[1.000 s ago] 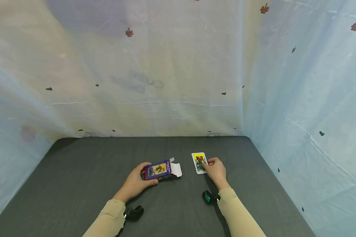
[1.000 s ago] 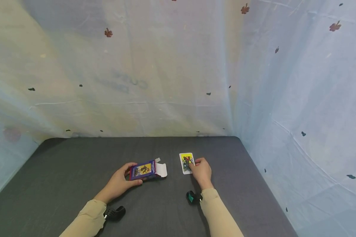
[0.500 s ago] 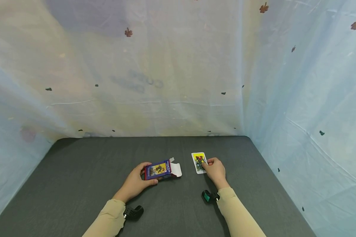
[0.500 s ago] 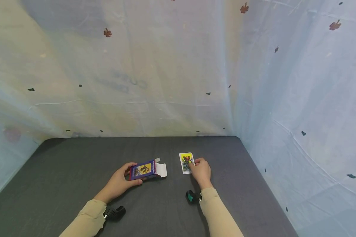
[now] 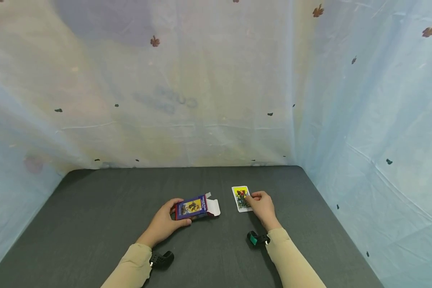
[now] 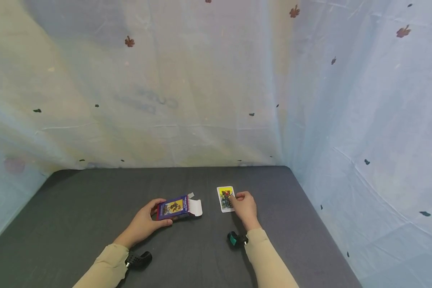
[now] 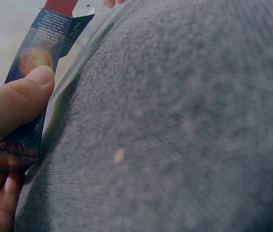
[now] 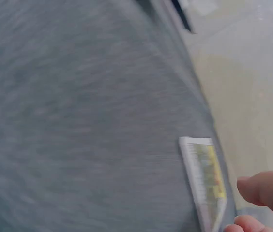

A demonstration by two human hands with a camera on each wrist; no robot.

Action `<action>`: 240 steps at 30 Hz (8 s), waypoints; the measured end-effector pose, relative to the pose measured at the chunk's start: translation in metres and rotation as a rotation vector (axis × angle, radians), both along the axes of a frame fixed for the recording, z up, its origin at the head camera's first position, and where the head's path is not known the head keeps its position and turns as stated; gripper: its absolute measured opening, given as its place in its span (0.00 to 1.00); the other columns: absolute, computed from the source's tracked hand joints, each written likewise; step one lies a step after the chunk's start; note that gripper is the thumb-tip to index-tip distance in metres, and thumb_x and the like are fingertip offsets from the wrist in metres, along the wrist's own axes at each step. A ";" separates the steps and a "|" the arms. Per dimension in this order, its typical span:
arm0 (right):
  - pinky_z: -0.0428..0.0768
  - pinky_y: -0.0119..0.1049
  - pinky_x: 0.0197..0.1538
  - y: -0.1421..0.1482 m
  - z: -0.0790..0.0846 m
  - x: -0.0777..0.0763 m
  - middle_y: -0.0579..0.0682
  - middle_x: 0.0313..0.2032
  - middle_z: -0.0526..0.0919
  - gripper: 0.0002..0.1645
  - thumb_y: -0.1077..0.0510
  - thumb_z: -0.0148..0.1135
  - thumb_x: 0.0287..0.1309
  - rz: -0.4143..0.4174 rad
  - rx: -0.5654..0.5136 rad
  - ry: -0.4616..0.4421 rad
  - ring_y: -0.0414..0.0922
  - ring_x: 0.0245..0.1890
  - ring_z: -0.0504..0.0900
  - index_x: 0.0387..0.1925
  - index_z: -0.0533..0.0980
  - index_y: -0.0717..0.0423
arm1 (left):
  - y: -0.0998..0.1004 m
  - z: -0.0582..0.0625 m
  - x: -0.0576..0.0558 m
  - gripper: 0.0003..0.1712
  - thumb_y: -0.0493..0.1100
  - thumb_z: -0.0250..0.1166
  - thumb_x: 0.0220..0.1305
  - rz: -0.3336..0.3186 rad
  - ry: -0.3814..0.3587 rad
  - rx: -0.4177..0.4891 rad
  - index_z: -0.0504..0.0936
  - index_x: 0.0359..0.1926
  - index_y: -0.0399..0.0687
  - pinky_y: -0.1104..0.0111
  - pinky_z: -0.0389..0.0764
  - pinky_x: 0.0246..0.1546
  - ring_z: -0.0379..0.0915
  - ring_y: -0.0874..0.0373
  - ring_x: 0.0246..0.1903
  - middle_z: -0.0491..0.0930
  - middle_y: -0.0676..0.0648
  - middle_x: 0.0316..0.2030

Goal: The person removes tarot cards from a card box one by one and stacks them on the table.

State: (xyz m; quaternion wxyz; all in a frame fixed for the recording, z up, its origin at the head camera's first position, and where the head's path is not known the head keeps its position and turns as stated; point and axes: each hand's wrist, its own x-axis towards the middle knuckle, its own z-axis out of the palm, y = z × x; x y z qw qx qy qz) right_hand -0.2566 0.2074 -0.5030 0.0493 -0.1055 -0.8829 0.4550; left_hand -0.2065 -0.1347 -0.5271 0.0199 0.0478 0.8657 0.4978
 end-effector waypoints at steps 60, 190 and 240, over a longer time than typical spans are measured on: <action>0.73 0.33 0.28 -0.098 0.005 0.023 0.47 0.28 0.82 0.13 0.54 0.64 0.61 0.534 -0.186 -0.044 0.41 0.26 0.78 0.39 0.77 0.60 | 0.001 0.001 -0.001 0.47 0.58 0.79 0.43 -0.002 0.005 0.009 0.68 0.65 0.57 0.54 0.73 0.54 0.69 0.49 0.59 0.69 0.48 0.61; 0.79 0.42 0.30 -0.041 0.021 0.028 0.57 0.37 0.78 0.19 0.68 0.57 0.60 0.262 -0.295 0.066 0.49 0.27 0.78 0.52 0.66 0.65 | 0.001 -0.002 -0.001 0.50 0.64 0.78 0.40 0.007 0.017 -0.005 0.69 0.65 0.58 0.53 0.73 0.53 0.70 0.50 0.57 0.70 0.47 0.60; 0.71 0.36 0.26 0.004 0.004 0.005 0.53 0.30 0.78 0.16 0.58 0.64 0.59 0.028 0.035 0.008 0.45 0.25 0.75 0.45 0.75 0.63 | -0.001 -0.004 0.000 0.48 0.60 0.77 0.45 -0.010 0.040 -0.025 0.67 0.66 0.59 0.52 0.71 0.55 0.69 0.48 0.59 0.68 0.45 0.61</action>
